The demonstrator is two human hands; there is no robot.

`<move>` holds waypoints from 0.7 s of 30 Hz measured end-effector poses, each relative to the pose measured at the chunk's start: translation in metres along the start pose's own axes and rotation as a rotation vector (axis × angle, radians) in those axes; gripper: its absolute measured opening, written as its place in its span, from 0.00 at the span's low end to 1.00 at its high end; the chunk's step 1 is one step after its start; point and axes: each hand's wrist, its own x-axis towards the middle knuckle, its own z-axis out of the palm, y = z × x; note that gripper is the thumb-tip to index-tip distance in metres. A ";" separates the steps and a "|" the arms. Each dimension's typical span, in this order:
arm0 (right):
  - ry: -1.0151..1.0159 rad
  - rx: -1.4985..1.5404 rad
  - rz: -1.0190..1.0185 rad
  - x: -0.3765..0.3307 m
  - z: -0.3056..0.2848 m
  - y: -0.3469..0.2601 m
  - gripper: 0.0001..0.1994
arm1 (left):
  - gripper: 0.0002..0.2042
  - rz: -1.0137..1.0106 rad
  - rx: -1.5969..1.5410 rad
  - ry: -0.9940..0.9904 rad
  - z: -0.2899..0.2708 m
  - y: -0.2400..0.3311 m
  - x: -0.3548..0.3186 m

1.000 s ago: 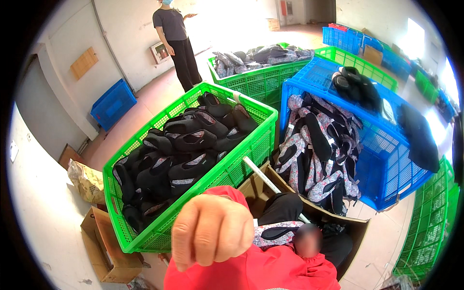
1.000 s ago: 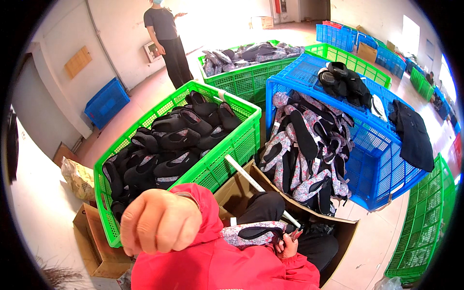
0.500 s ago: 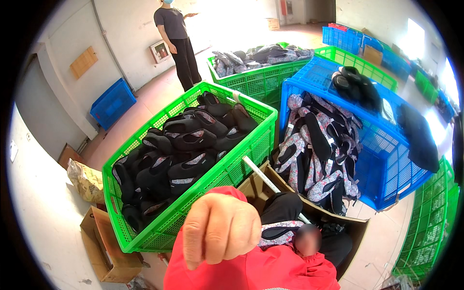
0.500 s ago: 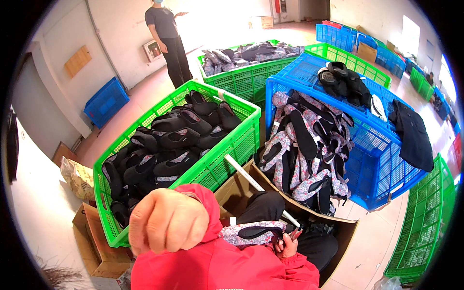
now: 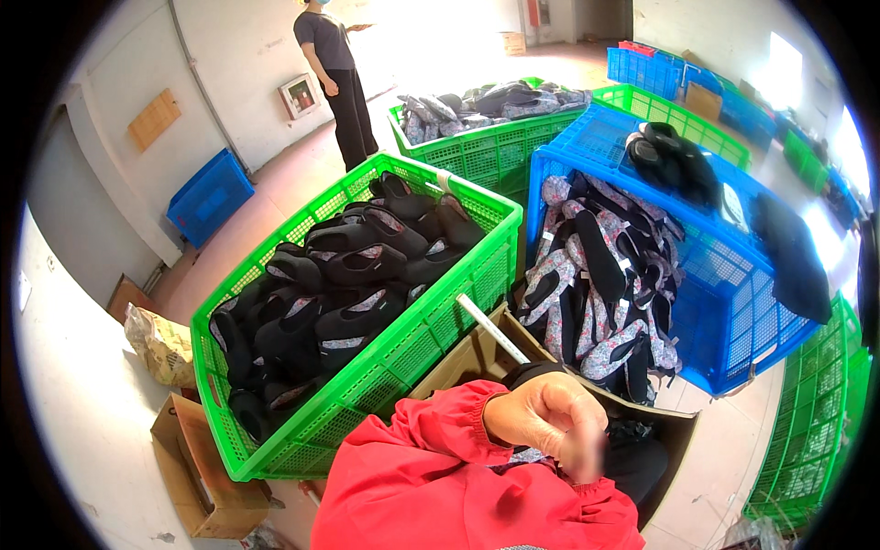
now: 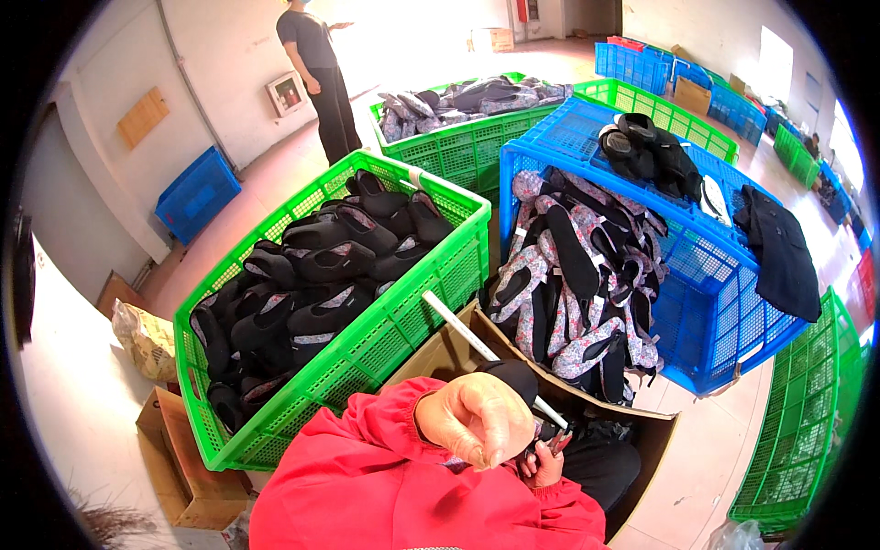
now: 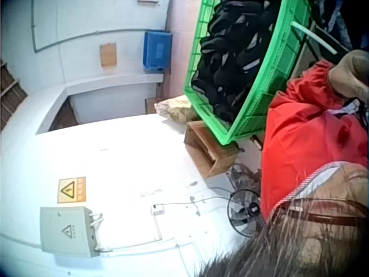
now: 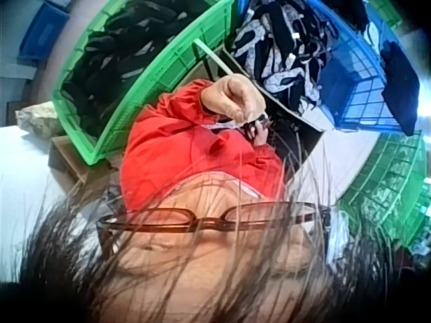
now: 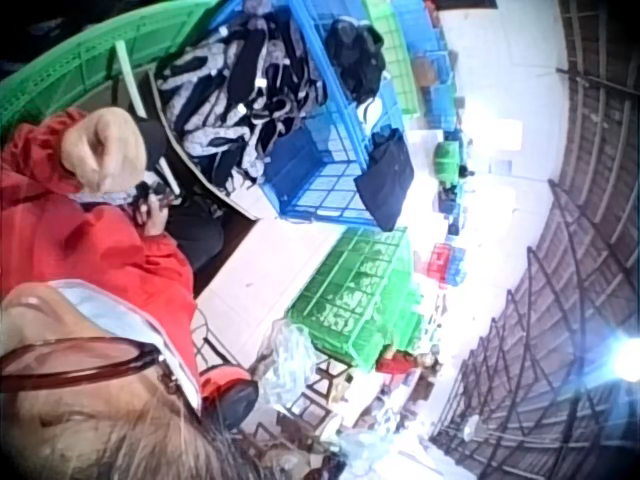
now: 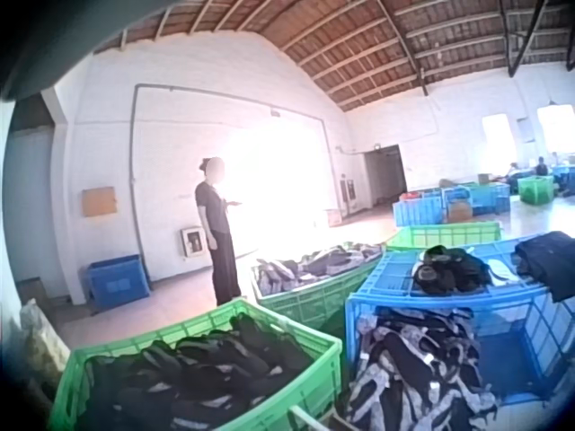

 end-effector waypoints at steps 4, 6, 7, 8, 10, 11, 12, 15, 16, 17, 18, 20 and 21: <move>-0.043 -0.058 0.049 0.002 0.005 0.001 0.07 | 0.03 0.005 0.050 -0.005 0.003 -0.003 0.003; -0.060 -0.080 0.039 0.000 -0.006 -0.002 0.07 | 0.04 -0.004 0.052 -0.062 0.003 -0.005 0.008; 0.000 -0.094 0.080 -0.003 0.000 -0.009 0.07 | 0.04 0.063 0.042 -0.117 -0.003 -0.011 0.015; 0.047 -0.101 0.138 -0.002 0.011 -0.013 0.08 | 0.05 0.108 -0.016 -0.154 -0.004 -0.017 0.014; 0.019 -0.035 0.165 0.003 -0.004 -0.012 0.08 | 0.06 0.100 0.063 -0.288 -0.016 -0.026 0.014; 0.011 -0.029 0.142 0.001 -0.002 -0.013 0.08 | 0.06 0.092 0.061 -0.266 -0.011 -0.026 0.017; 0.006 -0.029 0.124 0.000 -0.004 -0.014 0.08 | 0.04 0.022 0.045 -0.233 -0.008 -0.029 0.018; 0.033 -0.014 0.079 -0.003 -0.010 -0.014 0.07 | 0.02 0.030 -0.023 -0.242 -0.003 -0.045 0.020; 0.034 -0.004 0.088 -0.003 -0.017 -0.016 0.07 | 0.03 0.036 -0.055 -0.256 -0.002 -0.052 0.023; 0.043 -0.014 0.091 -0.002 -0.011 -0.016 0.08 | 0.05 0.043 -0.063 -0.251 -0.002 -0.052 0.023; 0.050 -0.027 0.098 -0.002 -0.007 -0.017 0.08 | 0.04 0.029 -0.044 -0.274 -0.002 -0.053 0.023; 0.002 -0.051 0.089 -0.002 -0.011 -0.010 0.09 | 0.03 0.018 0.021 -0.304 -0.007 -0.054 0.017; -0.057 -0.083 0.103 0.005 -0.011 -0.008 0.09 | 0.04 -0.049 0.087 -0.175 -0.004 -0.054 0.007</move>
